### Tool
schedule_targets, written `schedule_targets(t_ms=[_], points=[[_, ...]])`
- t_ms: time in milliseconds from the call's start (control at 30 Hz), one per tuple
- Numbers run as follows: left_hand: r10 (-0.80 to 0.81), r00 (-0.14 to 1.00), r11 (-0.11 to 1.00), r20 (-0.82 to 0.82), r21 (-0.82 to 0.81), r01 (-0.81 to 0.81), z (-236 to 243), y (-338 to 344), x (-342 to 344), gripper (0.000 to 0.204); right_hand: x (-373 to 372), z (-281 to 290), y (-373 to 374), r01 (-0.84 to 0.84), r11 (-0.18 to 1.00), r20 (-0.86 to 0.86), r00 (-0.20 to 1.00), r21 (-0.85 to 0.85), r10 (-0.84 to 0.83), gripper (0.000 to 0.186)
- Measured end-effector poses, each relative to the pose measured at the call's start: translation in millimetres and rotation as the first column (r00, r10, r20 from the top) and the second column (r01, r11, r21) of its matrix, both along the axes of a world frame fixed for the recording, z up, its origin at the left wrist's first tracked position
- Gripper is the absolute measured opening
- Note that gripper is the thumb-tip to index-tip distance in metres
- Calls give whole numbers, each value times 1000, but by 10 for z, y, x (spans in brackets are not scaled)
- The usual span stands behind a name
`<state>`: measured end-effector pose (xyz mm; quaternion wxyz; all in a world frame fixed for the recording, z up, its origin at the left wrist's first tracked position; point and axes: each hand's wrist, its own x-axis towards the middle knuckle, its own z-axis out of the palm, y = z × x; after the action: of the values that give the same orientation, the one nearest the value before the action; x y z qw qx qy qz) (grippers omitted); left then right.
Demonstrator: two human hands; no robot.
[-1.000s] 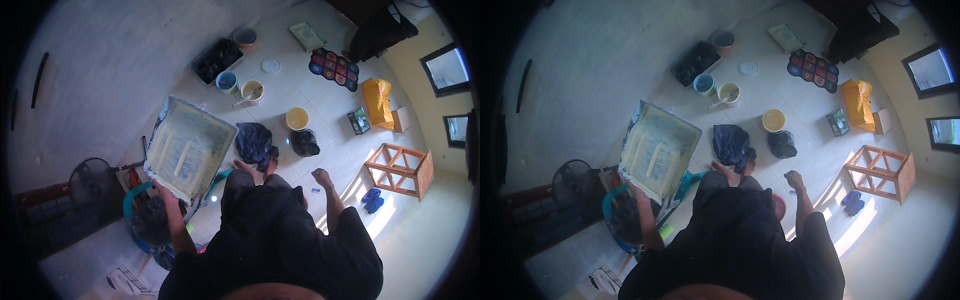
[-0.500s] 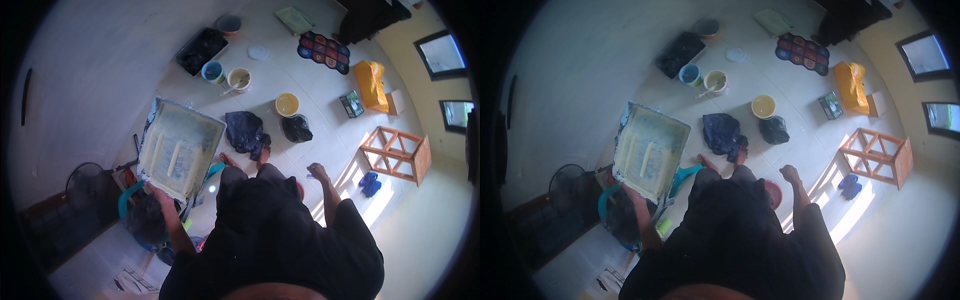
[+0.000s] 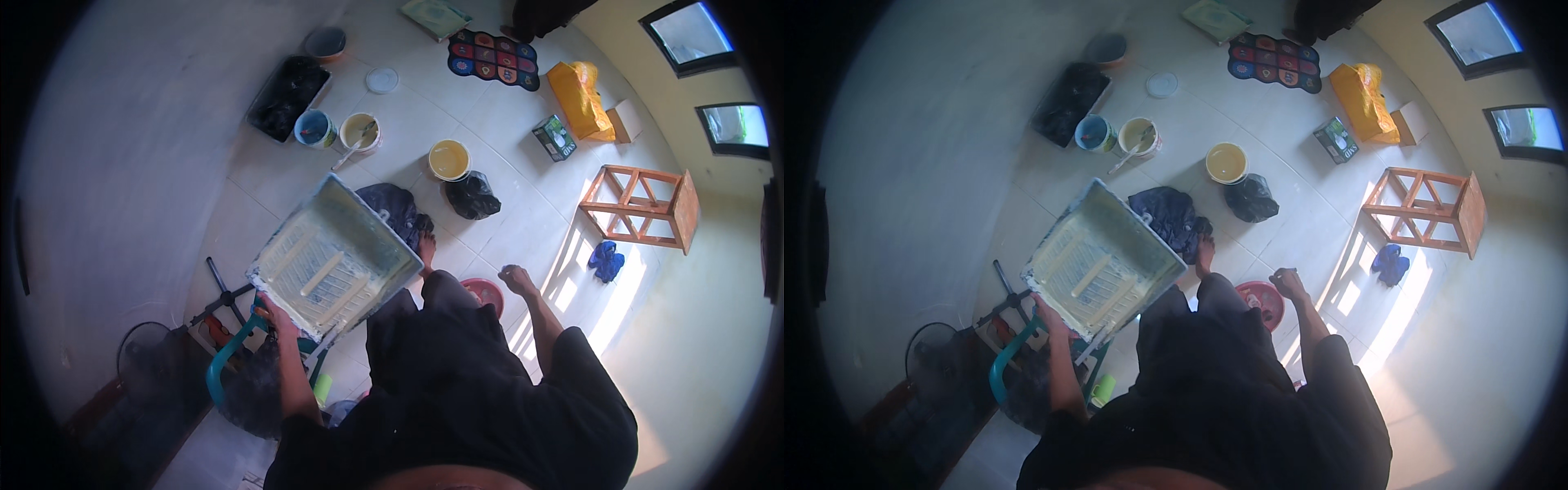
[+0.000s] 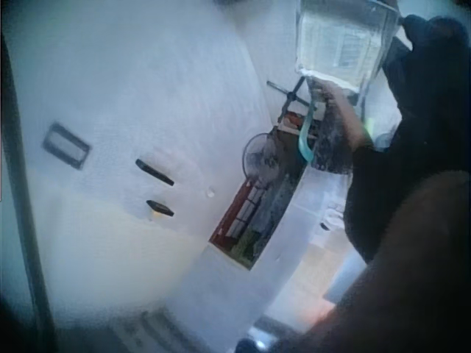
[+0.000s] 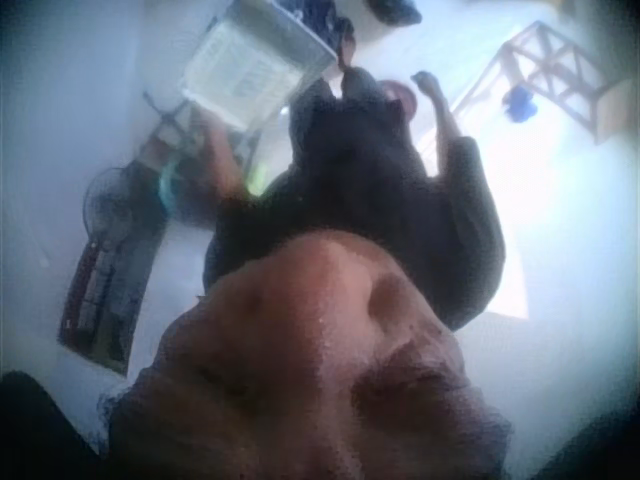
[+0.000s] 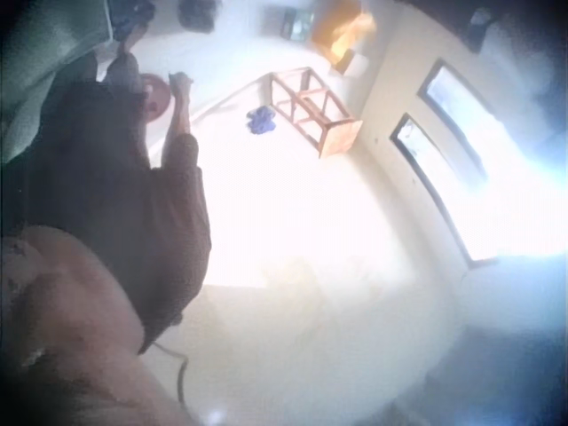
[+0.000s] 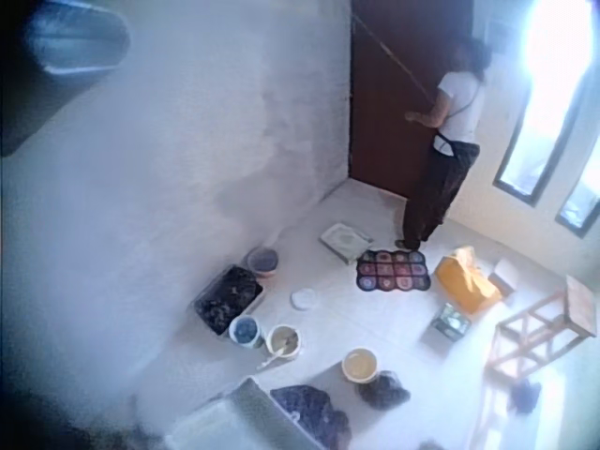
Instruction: The person moves a paint tray, then sits on the floor and mixes yellow paint in a bucket using a stick. They pour paint between buckets and into a tray, then place the tray on a counter.
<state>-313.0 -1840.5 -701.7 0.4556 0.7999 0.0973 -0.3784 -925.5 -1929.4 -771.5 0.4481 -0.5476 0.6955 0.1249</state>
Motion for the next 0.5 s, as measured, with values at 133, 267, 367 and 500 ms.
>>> schedule_targets(t_ms=[133, 267, 367, 500], points=[[-115, 969, 990, -220, -105, 93, -517, -93, -63, 89, -63, 172, 269, 12, 1000, -22, 1000, -1, -12, 37], [-226, 931, 963, -286, -207, 170, -1314, -119, -148, 90, 123, 498, 408, 39, 999, -83, 996, -10, -39, 33], [-259, 912, 959, -318, -194, 205, -1540, -244, -225, 89, 274, 535, 367, 21, 986, -14, 1000, -164, -24, 29], [-314, 927, 941, -207, 57, 332, -1768, -319, -299, 86, 571, 409, -115, 183, 931, 18, 982, -316, -187, 34]])
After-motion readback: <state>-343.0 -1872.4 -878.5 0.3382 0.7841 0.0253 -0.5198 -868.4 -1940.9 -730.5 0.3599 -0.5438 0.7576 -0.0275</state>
